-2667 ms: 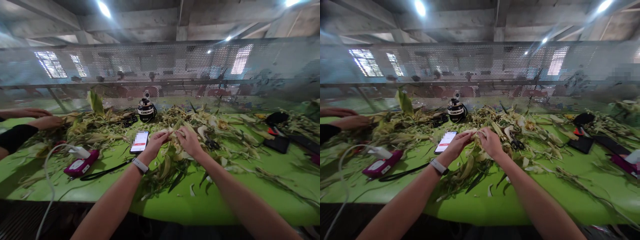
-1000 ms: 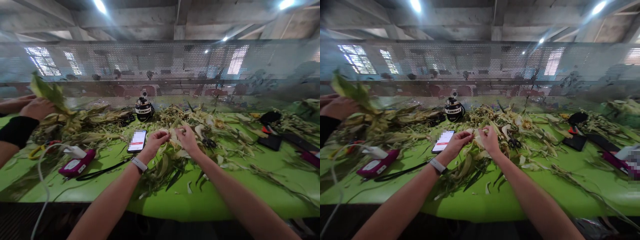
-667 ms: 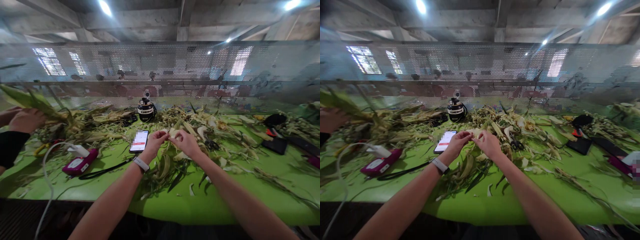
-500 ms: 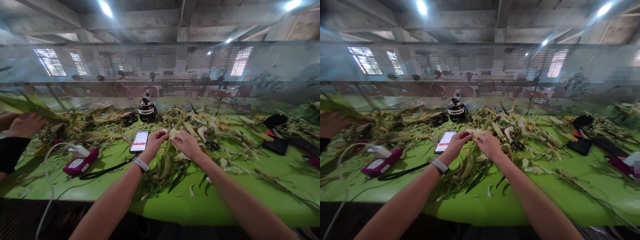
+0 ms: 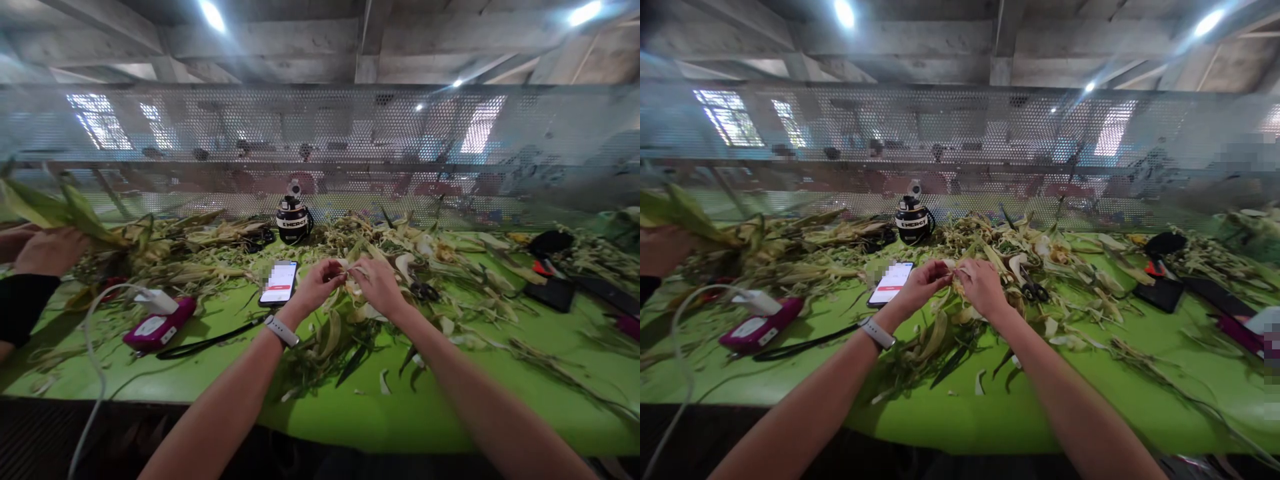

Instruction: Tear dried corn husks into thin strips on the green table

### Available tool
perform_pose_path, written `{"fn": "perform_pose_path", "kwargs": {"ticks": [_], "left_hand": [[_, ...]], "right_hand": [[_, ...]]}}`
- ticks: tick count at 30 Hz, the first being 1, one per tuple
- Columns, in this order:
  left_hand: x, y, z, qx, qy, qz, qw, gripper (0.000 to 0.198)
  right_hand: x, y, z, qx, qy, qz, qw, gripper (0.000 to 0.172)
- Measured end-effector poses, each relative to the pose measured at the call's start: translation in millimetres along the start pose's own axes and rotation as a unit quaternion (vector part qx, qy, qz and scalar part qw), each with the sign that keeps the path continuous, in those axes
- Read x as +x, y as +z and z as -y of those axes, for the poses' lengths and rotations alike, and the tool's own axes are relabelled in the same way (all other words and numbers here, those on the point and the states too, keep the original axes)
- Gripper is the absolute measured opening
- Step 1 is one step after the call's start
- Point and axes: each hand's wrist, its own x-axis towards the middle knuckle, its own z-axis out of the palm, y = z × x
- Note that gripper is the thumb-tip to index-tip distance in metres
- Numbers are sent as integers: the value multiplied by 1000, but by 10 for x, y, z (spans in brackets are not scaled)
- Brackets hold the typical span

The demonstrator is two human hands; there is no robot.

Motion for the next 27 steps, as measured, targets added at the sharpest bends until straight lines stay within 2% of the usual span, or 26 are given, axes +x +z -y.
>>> {"fn": "perform_pose_path", "kwargs": {"ticks": [5,13,17,20,27], "left_hand": [[-13,-3,-6,-31,-20,-21,999,35],[-17,14,28,-114,-54,-56,990,35],[-14,40,94,-186,-85,-41,978,38],[-20,52,115,-199,-100,-30,974,33],[-24,33,74,-206,-83,-32,975,28]], "right_hand": [[-3,5,2,84,53,-6,995,22],[-40,13,79,79,89,-25,993,19],[-50,13,120,89,95,-35,991,17],[-57,0,152,101,99,-49,989,17],[-47,-19,186,183,113,-69,974,19]]}}
